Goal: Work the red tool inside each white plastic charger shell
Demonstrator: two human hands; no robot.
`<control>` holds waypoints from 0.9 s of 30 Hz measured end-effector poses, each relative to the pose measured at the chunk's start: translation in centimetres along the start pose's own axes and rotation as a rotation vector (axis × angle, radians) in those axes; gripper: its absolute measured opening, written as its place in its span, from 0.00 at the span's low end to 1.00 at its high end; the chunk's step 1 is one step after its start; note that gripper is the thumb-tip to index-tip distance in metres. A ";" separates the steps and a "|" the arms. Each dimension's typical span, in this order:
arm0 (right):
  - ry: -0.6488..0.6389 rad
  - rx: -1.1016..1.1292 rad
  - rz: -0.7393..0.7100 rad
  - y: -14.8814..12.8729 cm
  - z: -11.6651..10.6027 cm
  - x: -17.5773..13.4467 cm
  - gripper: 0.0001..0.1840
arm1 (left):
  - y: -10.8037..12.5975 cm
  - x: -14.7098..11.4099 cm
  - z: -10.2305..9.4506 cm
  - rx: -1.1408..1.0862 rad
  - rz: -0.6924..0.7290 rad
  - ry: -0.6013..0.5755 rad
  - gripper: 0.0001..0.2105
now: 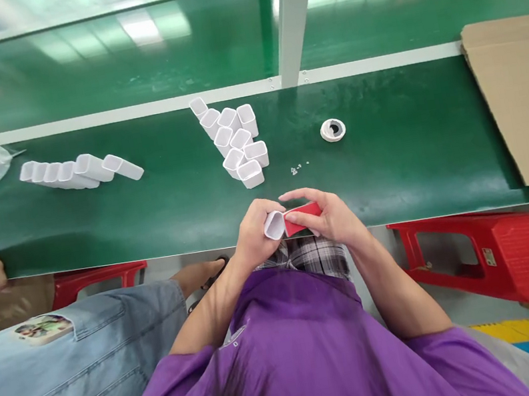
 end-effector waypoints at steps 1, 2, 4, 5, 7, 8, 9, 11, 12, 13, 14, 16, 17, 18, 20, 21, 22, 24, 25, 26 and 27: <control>0.030 -0.002 0.010 0.1 -0.5 -0.2 0.25 | -0.1 0.0 0.0 -0.019 -0.025 -0.002 0.08; 0.059 -0.005 0.005 0.1 -0.8 -0.6 0.25 | -0.2 0.1 0.0 -0.034 -0.046 -0.004 0.08; 0.092 -0.036 -0.055 -0.7 -0.9 -1.3 0.26 | -0.2 0.1 0.1 -0.035 -0.058 -0.020 0.09; 0.084 -0.077 -0.100 -1.4 -0.5 -1.7 0.27 | -0.2 0.1 0.1 -0.025 -0.051 -0.030 0.08; 0.057 -0.206 -0.192 -2.7 0.9 -2.2 0.29 | 0.0 0.2 0.2 0.005 -0.025 -0.033 0.07; 0.060 -0.286 -0.223 -3.1 1.5 -2.2 0.30 | 0.1 0.2 0.2 0.019 -0.009 -0.029 0.06; 0.067 -0.360 -0.237 -3.4 2.0 -2.1 0.30 | 0.3 0.2 0.1 0.026 0.007 -0.024 0.04; 0.086 -0.440 -0.219 -3.5 2.1 -1.6 0.30 | 0.4 0.2 0.1 0.020 0.028 -0.023 0.03; 0.098 -0.440 -0.194 -3.3 1.8 -1.3 0.30 | 0.5 0.2 0.1 0.013 0.038 -0.026 0.03; 0.119 -0.416 -0.170 -3.1 1.2 -1.0 0.30 | 0.5 0.2 0.0 0.005 0.044 -0.028 0.03; 0.146 -0.378 -0.153 -2.9 0.5 -0.8 0.30 | 0.5 0.2 0.0 0.000 0.046 -0.030 0.04; 0.193 -0.294 -0.142 -2.9 -0.9 -0.5 0.29 | 0.5 0.3 0.0 0.006 0.049 -0.031 0.05; 0.183 -0.262 -0.150 -3.0 -1.2 -0.6 0.29 | 0.5 0.3 0.1 0.009 0.054 -0.032 0.06; 0.157 -0.235 -0.163 -3.3 -1.3 -0.7 0.29 | 0.4 0.3 0.1 0.010 0.057 -0.032 0.06; 0.122 -0.194 -0.184 -4.0 -1.2 -1.0 0.28 | 0.4 0.3 0.2 0.009 0.064 -0.027 0.07; 0.128 -0.182 -0.193 -4.3 -1.1 -1.2 0.28 | 0.4 0.3 0.2 0.009 0.064 -0.024 0.08; 0.132 -0.178 -0.200 -4.6 -0.9 -1.3 0.28 | 0.3 0.3 0.2 0.007 0.060 -0.025 0.08; 0.086 -0.205 -0.214 -4.7 0.0 -1.2 0.29 | 0.2 0.2 0.2 0.002 0.042 -0.033 0.06; 0.042 -0.241 -0.230 -4.7 0.5 -1.1 0.29 | 0.2 0.2 0.2 -0.002 0.041 -0.036 0.05; -0.001 -0.285 -0.245 -4.5 1.0 -0.8 0.29 | 0.2 0.2 0.2 -0.006 0.038 -0.037 0.05; -0.024 -0.330 -0.249 -4.2 1.3 -0.5 0.29 | 0.2 0.2 0.1 -0.009 0.037 -0.032 0.05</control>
Point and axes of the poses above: each hand's wrist, its own x-axis towards the middle knuckle, its own z-axis out of the palm, y = z × x, the point moved 6 cm from there along x, towards the middle knuckle, and after that the axes turned 1 degree about z, right-handed, at the moved point
